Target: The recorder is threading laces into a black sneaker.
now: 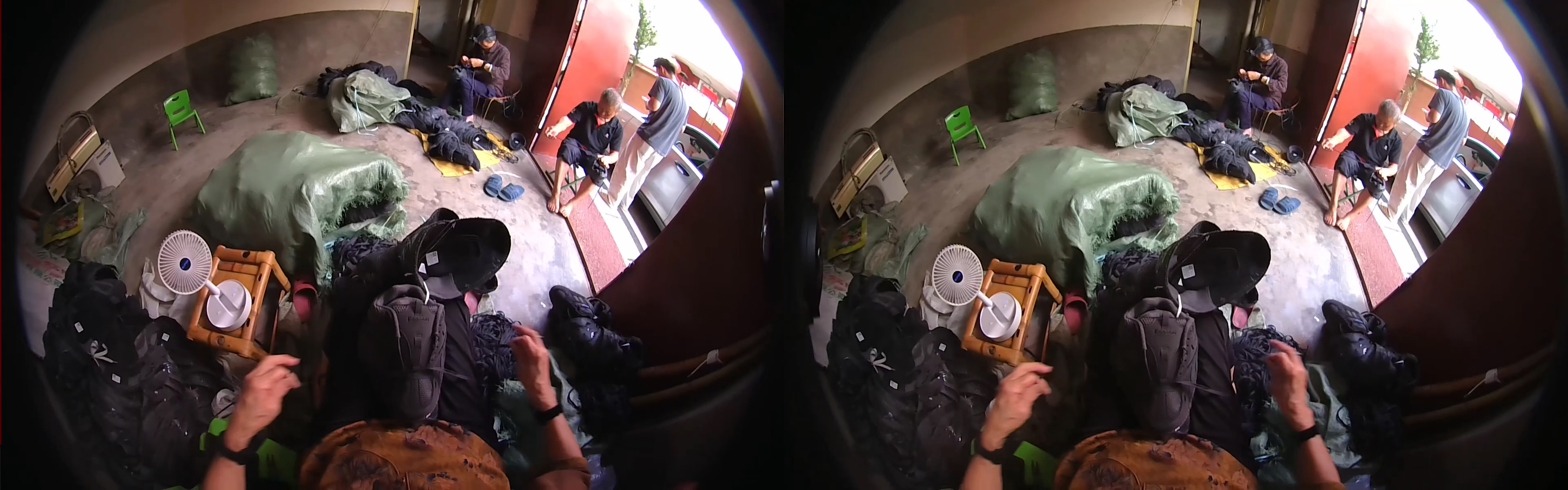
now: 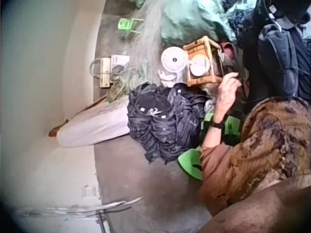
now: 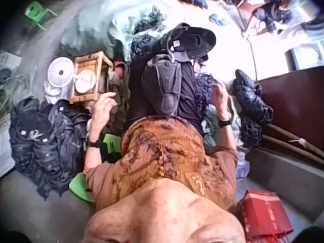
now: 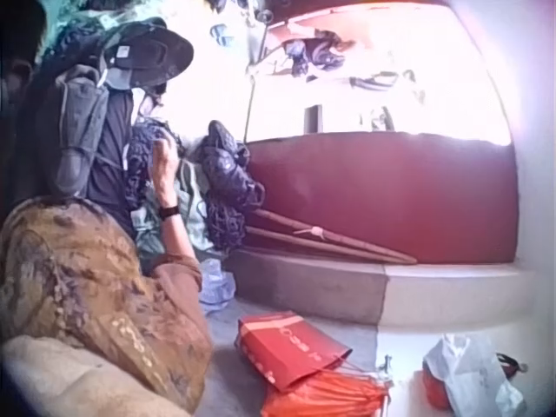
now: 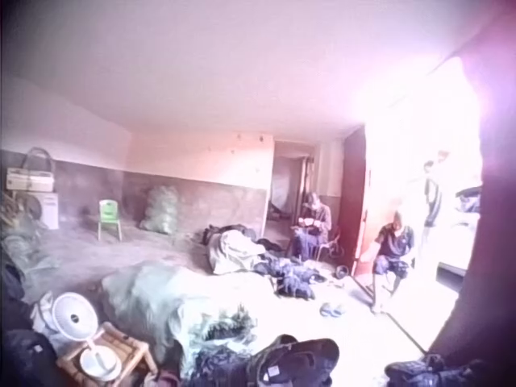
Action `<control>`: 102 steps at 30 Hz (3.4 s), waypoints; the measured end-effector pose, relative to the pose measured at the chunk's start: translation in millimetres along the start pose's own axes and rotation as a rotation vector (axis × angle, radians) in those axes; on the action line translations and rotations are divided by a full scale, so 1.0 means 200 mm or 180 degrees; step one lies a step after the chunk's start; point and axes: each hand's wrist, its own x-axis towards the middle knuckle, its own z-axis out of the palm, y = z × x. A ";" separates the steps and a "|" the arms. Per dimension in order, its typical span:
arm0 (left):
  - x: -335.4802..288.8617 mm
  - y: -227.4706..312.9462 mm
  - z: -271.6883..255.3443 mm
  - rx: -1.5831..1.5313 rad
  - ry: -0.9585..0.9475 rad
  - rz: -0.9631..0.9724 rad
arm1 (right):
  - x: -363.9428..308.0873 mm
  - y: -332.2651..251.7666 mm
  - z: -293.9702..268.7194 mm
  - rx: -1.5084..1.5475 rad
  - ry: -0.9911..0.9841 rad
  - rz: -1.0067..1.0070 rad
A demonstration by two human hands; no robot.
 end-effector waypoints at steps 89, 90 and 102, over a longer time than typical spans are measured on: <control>0.51 0.30 0.45 0.1765 -0.0772 0.2373 | 0.41 -0.62 0.23 -0.0650 -0.2343 -0.2517; 0.51 0.29 0.45 0.1861 -0.0711 0.2266 | 0.42 -0.61 0.24 -0.0694 -0.2192 -0.2635; 0.51 0.22 0.54 0.0861 -0.0675 0.1941 | 0.31 -0.57 0.27 -0.0547 -0.2491 -0.1944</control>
